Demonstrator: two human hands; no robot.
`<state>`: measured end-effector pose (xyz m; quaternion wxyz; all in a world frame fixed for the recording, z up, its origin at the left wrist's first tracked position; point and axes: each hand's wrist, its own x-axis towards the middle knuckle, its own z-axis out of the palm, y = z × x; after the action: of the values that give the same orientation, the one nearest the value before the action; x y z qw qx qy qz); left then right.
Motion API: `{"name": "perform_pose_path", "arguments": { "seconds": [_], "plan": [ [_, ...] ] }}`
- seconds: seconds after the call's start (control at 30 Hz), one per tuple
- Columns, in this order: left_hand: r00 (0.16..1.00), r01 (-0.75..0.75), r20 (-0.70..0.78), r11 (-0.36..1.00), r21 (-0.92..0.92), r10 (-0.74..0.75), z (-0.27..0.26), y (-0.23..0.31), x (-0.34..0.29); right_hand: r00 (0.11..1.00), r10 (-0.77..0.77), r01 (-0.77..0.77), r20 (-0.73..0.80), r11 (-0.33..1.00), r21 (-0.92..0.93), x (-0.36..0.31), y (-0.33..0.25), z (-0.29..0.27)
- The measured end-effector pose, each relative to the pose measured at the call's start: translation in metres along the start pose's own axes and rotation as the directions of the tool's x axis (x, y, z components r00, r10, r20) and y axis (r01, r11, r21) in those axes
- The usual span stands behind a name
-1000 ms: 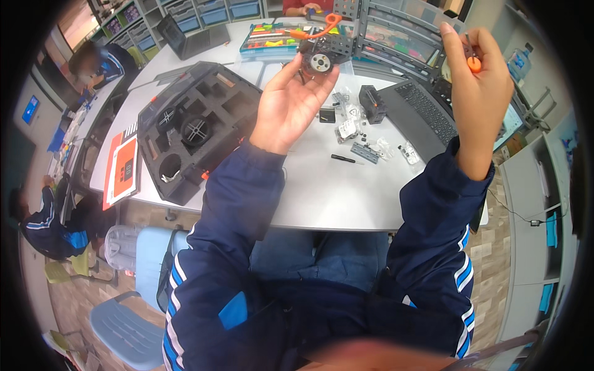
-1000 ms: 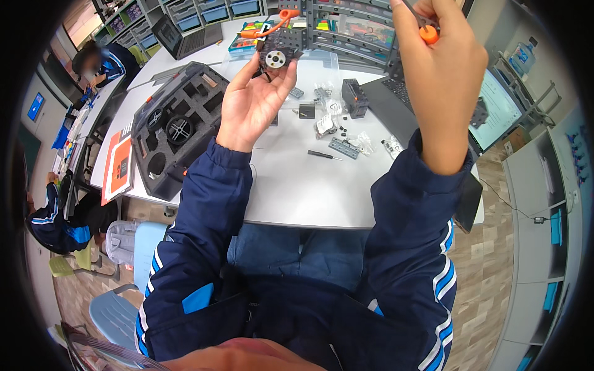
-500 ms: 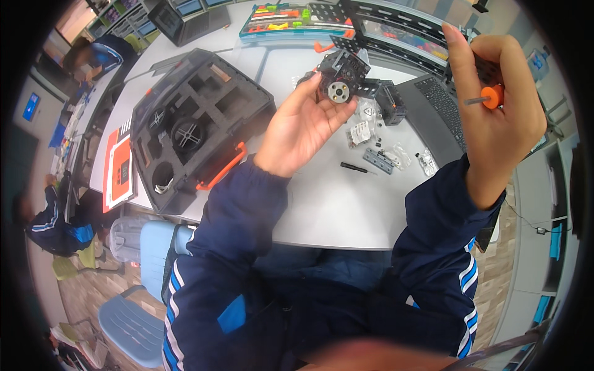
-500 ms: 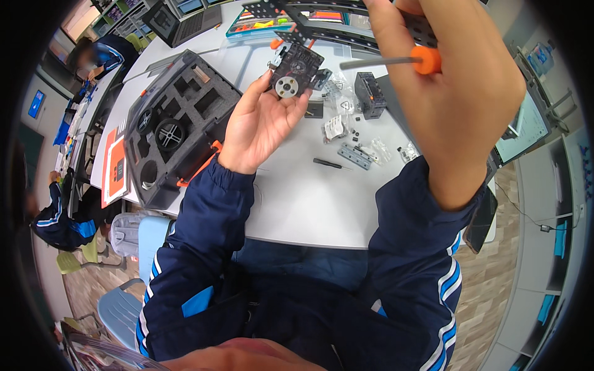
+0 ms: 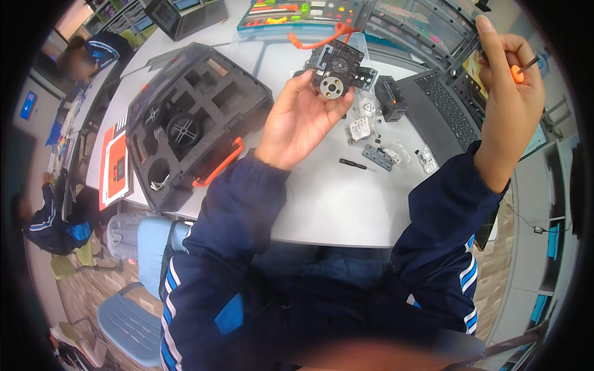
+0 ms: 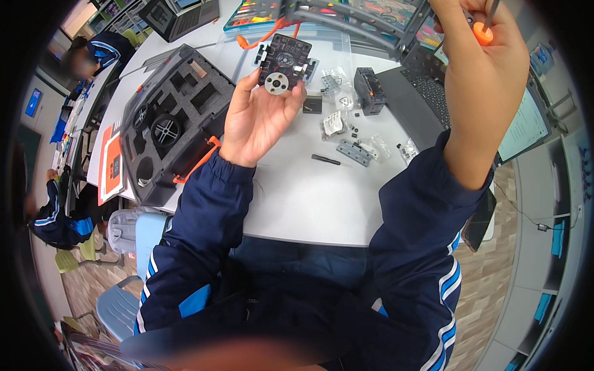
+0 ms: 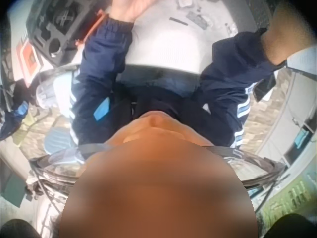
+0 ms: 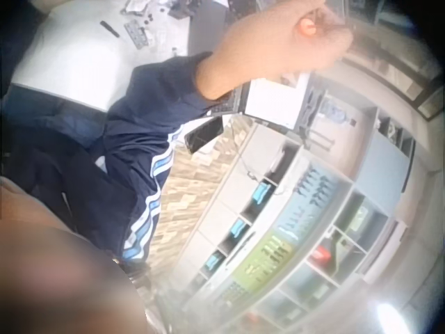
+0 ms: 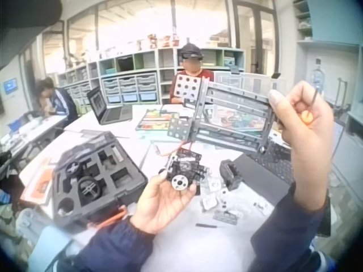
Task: The person assembles a small robot kit at a table, using a screwdriver to fasten metal frame pieces and attach an orange-cabled motor. They frequently consult a laptop screen while picking up and joining components.
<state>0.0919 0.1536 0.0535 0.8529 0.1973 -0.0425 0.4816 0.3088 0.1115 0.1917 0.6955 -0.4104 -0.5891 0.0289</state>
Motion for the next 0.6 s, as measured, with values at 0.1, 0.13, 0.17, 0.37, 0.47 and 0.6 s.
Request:
{"name": "perform_pose_path", "arguments": {
  "seconds": [0.1, 0.13, 0.17, 0.37, 0.47, 0.6],
  "plan": [
    [0.999, 0.017, 0.029, 0.997, -0.077, -0.015, -0.003, -0.001, -0.001, 0.968, 0.174, -0.197, 0.182, 0.973, 0.122, -0.003, -0.004, -0.002],
    [0.999, 0.021, 0.036, 0.994, -0.106, -0.018, -0.004, -0.001, -0.001, 0.952, 0.199, -0.237, 0.235, 0.96, 0.149, -0.005, -0.005, 0.0],
    [0.999, 0.027, 0.045, 0.99, -0.14, -0.02, -0.005, -0.001, -0.001, 0.932, 0.222, -0.278, 0.287, 0.945, 0.173, -0.007, -0.005, 0.003],
    [0.995, -0.035, 0.08, 0.981, -0.193, 0.052, -0.008, -0.003, -0.001, 0.865, 0.296, -0.366, 0.405, 0.925, 0.105, -0.015, -0.002, 0.019],
    [0.996, -0.05, 0.058, 0.976, -0.213, 0.063, -0.009, -0.002, 0.001, 0.846, 0.317, -0.397, 0.429, 0.912, 0.108, -0.016, 0.004, 0.025],
    [0.994, -0.024, 0.095, 0.969, -0.245, 0.049, -0.01, 0.0, 0.0, 0.832, 0.327, -0.421, 0.448, 0.898, 0.127, -0.017, 0.011, 0.029]
  ]
}}
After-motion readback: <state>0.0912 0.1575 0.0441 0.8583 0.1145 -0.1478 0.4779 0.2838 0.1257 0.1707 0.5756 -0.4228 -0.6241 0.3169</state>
